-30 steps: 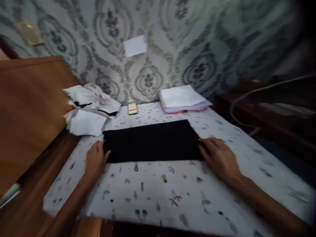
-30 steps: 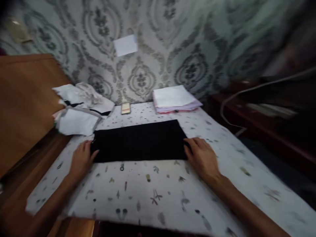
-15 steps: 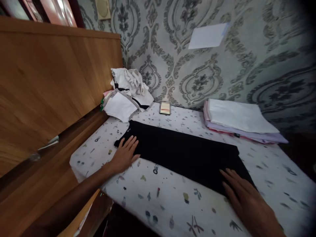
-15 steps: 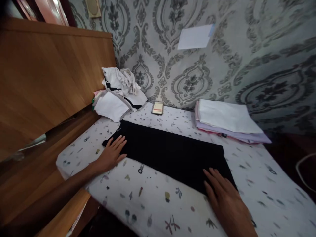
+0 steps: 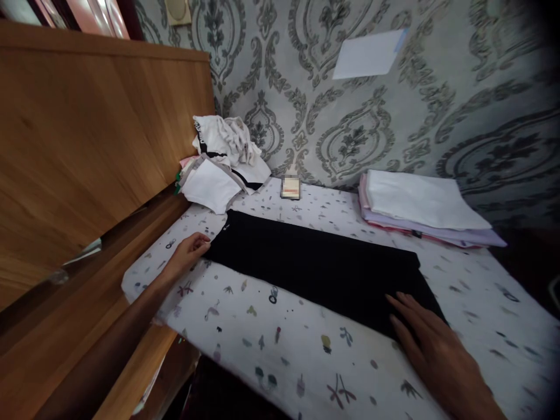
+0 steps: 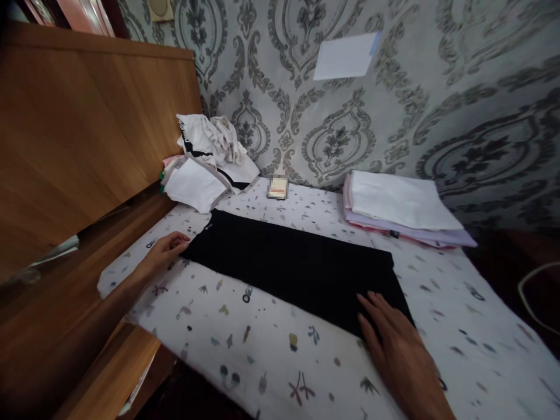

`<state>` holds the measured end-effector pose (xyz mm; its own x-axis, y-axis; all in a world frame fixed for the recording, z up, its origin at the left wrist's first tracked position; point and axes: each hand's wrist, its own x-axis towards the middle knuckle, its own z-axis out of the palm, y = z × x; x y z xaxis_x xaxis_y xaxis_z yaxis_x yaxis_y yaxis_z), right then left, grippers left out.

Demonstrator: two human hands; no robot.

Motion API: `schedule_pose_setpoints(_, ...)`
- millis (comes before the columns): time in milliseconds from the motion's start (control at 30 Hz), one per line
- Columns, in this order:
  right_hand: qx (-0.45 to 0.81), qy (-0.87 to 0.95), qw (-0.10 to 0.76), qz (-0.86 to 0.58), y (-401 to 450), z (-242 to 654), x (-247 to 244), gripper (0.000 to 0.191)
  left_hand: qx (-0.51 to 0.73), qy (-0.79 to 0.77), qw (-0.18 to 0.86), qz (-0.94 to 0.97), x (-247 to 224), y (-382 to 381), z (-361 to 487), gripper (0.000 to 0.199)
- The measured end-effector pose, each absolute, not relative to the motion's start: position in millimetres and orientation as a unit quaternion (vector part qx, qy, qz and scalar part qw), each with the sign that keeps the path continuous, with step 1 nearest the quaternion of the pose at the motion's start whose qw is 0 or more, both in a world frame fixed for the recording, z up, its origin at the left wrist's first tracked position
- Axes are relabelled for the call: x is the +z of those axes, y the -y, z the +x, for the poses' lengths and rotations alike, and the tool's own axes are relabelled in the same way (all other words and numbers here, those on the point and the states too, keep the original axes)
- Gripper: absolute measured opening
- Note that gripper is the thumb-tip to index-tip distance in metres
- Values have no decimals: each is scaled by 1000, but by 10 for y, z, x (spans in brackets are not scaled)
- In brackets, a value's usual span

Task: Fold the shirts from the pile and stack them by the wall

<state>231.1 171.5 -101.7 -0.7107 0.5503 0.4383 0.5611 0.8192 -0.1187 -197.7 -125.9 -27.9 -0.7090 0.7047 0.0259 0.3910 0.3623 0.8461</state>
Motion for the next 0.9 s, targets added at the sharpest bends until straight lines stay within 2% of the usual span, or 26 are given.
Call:
schedule_pose_setpoints(167, -25, 925, 257, -280, -1750, 2338, -1071, 57, 321, -865, 98, 372, -302, 1210, -1916, 21)
schedule_pose_setpoints(400, -20, 918, 261, -297, -1737, 2353, -1039, 55, 201, -882, 55, 423, -245, 1151, -2075, 21)
schedule_pose_setpoints(567, -1, 914, 254, -318, -1710, 2336, -1015, 54, 160, -859, -12, 486, -73, 587, -2530, 26)
schedule_pose_setpoints(700, -1, 912, 251, -325, -1680, 2339, -981, 56, 129, -837, -14, 531, -55, 20, -2831, 35)
schedule_pose_setpoints(900, 10, 914, 239, -328, -1654, 2342, -922, 55, 53, -798, 8, 601, -97, -209, -2987, 24)
